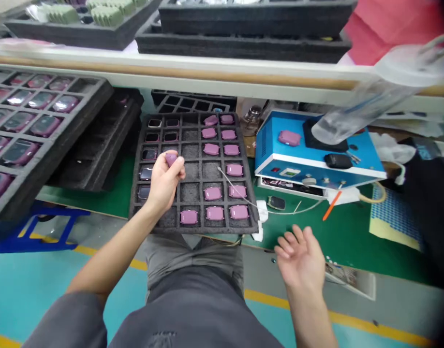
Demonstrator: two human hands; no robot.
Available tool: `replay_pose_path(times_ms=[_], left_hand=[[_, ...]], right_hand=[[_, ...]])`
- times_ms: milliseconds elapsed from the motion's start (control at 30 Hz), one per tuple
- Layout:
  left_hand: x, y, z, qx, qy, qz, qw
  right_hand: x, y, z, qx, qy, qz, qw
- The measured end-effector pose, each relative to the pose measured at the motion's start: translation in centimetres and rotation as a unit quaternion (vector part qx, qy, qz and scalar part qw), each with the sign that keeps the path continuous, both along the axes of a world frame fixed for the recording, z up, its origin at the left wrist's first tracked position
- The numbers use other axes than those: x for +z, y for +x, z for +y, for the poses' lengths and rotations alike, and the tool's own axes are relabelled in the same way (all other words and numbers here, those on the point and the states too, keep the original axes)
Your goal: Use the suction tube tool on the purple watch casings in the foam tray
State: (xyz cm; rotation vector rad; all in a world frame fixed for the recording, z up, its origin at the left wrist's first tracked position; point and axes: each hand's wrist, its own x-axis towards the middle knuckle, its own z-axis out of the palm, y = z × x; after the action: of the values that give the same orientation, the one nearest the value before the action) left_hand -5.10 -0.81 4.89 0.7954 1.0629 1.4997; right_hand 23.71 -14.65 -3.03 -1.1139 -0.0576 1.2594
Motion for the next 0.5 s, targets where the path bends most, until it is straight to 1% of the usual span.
replay_pose_path(times_ms=[67,133,200,267,367,433,500], left_hand=[[-0.4,0.2,2.0,-0.006,-0.030,-0.031,0.999],[-0.9,0.4,3.5,-0.020,-0.059,-0.060,0.996],[-1.5,0.6,4.3,-0.039,-0.072,-0.066,0.994],[-2.1,0.8,4.5,-0.065,-0.072,-0.050,0.994],[-3.3,1.2,4.3,-0.087,-0.060,-0.009,0.994],[-4.2,1.5,4.2,-0.079,-0.038,0.021,0.996],[-4.8,1.7,4.2,-0.064,-0.016,0.044,0.997]], right_hand=[[0.5,-0.1,1.1,0.052,0.034,0.032,0.998],[1.7,-0.8,3.4,0.087,0.106,0.039,0.990],[2.9,-2.3,6.1,0.105,0.173,0.001,0.979],[3.5,-4.3,8.7,0.125,0.218,-0.063,0.966],[3.1,-7.3,12.4,0.145,0.264,-0.176,0.937],[2.4,-8.6,14.4,0.141,0.291,-0.263,0.909],[1.7,-9.4,16.0,0.126,0.313,-0.340,0.878]])
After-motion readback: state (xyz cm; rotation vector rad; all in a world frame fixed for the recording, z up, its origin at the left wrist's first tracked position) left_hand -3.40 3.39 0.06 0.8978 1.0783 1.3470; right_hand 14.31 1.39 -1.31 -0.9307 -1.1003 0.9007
